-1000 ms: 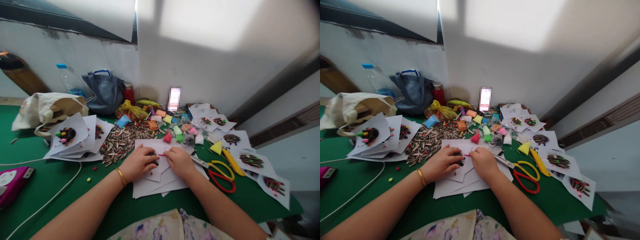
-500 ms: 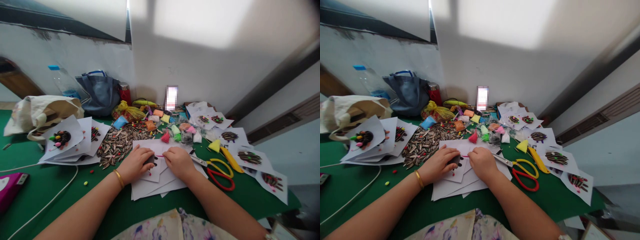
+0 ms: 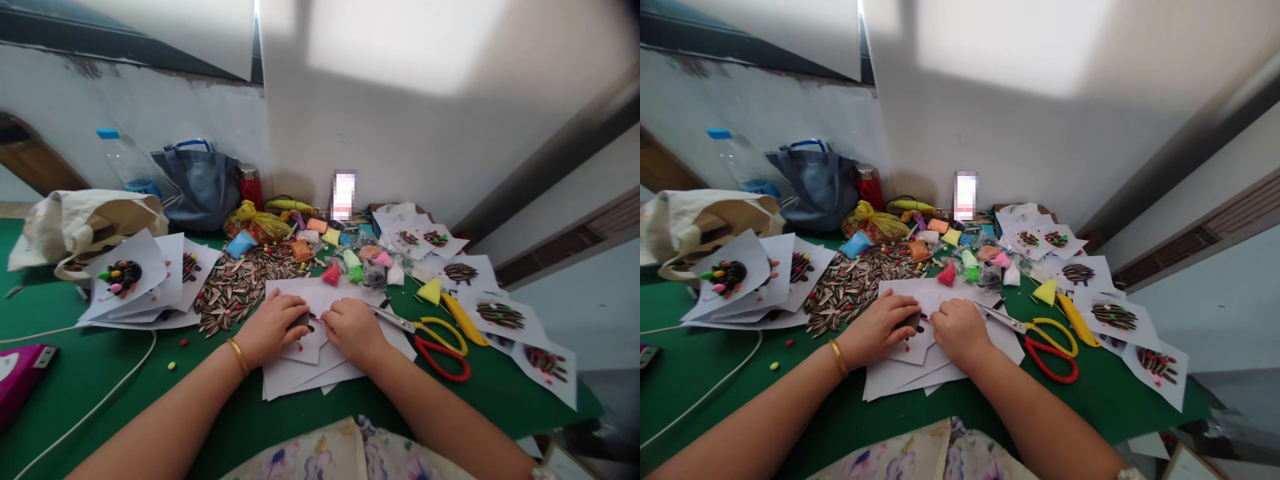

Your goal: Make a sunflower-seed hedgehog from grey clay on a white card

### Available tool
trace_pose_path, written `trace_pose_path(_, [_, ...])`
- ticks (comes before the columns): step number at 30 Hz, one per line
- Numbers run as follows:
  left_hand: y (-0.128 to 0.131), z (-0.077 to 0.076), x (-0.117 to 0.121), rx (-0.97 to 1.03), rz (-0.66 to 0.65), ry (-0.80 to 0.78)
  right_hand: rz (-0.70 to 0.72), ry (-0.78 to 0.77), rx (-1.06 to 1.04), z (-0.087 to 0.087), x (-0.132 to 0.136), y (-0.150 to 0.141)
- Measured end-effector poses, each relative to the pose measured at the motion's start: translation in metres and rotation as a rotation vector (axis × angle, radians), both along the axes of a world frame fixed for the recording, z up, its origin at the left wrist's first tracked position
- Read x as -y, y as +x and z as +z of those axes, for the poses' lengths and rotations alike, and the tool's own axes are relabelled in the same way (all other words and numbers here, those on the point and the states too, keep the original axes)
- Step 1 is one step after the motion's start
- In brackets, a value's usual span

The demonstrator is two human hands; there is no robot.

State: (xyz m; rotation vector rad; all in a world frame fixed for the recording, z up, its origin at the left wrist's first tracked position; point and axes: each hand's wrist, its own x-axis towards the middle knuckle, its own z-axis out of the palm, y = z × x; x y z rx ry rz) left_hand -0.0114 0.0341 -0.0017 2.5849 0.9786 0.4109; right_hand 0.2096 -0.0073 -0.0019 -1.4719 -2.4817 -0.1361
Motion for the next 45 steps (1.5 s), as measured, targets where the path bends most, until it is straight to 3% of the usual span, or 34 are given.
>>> trace_pose_path(10, [0.001, 0.002, 0.001, -0.010, 0.005, -0.008, -0.004, -0.005, 0.008, 0.001, 0.001, 0.000])
trace_pose_path(27, [0.001, -0.003, 0.002, 0.028, 0.021, 0.039, 0.075, -0.090, -0.157, -0.004, 0.001, 0.002])
trace_pose_path(33, [0.000, -0.003, 0.001, 0.033, 0.022, 0.029, 0.061, -0.115, -0.172, 0.005, 0.001, 0.006])
trace_pose_path(39, [-0.001, 0.002, 0.002, 0.025, -0.029, 0.028, 0.147, -0.146, -0.126, 0.007, 0.007, 0.003])
trace_pose_path(45, [0.000, 0.004, 0.004, 0.009, -0.032, 0.040, 0.108, -0.102, -0.044, 0.006, 0.008, -0.001])
